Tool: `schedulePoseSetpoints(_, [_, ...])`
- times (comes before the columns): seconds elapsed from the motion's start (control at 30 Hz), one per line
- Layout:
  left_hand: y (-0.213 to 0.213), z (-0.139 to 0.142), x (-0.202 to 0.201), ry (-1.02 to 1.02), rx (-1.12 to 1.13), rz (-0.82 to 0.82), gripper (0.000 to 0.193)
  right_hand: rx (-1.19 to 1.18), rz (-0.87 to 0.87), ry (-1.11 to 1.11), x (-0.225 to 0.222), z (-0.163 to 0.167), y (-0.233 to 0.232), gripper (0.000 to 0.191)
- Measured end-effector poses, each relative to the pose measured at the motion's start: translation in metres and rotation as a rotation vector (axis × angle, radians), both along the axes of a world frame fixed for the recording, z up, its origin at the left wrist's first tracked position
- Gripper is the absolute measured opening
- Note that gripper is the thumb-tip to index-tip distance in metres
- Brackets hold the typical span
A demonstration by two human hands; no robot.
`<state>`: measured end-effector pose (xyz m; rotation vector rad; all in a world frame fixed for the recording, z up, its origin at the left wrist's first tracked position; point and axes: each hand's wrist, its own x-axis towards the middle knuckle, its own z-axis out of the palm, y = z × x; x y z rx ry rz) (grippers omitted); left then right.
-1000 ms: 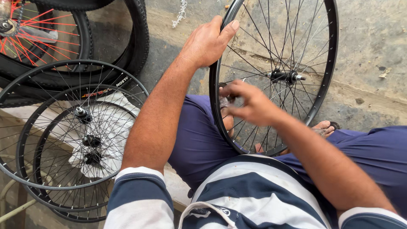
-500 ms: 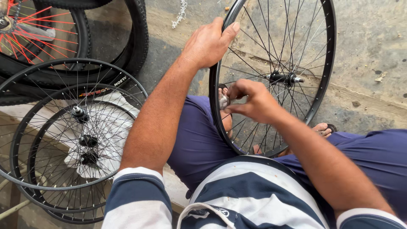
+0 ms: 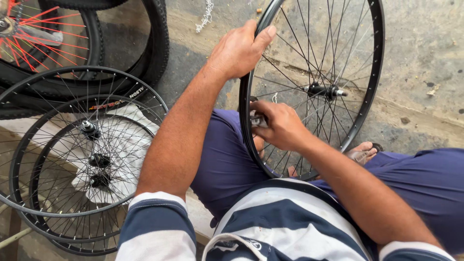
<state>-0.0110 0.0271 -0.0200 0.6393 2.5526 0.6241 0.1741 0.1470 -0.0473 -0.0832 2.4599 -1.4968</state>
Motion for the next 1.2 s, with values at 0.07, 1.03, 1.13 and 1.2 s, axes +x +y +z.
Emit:
schedulePoseSetpoints(0.07, [0.000, -0.002, 0.000, 0.009, 0.003, -0.005, 0.065, -0.212, 0.025, 0.034, 0.000, 0.005, -0.001, 0.037])
schedulePoseSetpoints(1.03, [-0.001, -0.006, -0.003, 0.010, 0.004, -0.003, 0.062, 0.014, -0.101, -0.036, -0.007, -0.007, -0.008, 0.035])
schedulePoseSetpoints(1.13, [-0.003, -0.009, -0.004, 0.055, 0.014, -0.007, 0.062, 0.141, 0.068, 0.156, -0.008, -0.008, -0.013, 0.040])
schedulePoseSetpoints(1.2, [-0.005, -0.010, -0.004, 0.018, 0.000, 0.007, 0.064, -0.237, 0.133, -0.117, -0.010, -0.009, -0.009, 0.043])
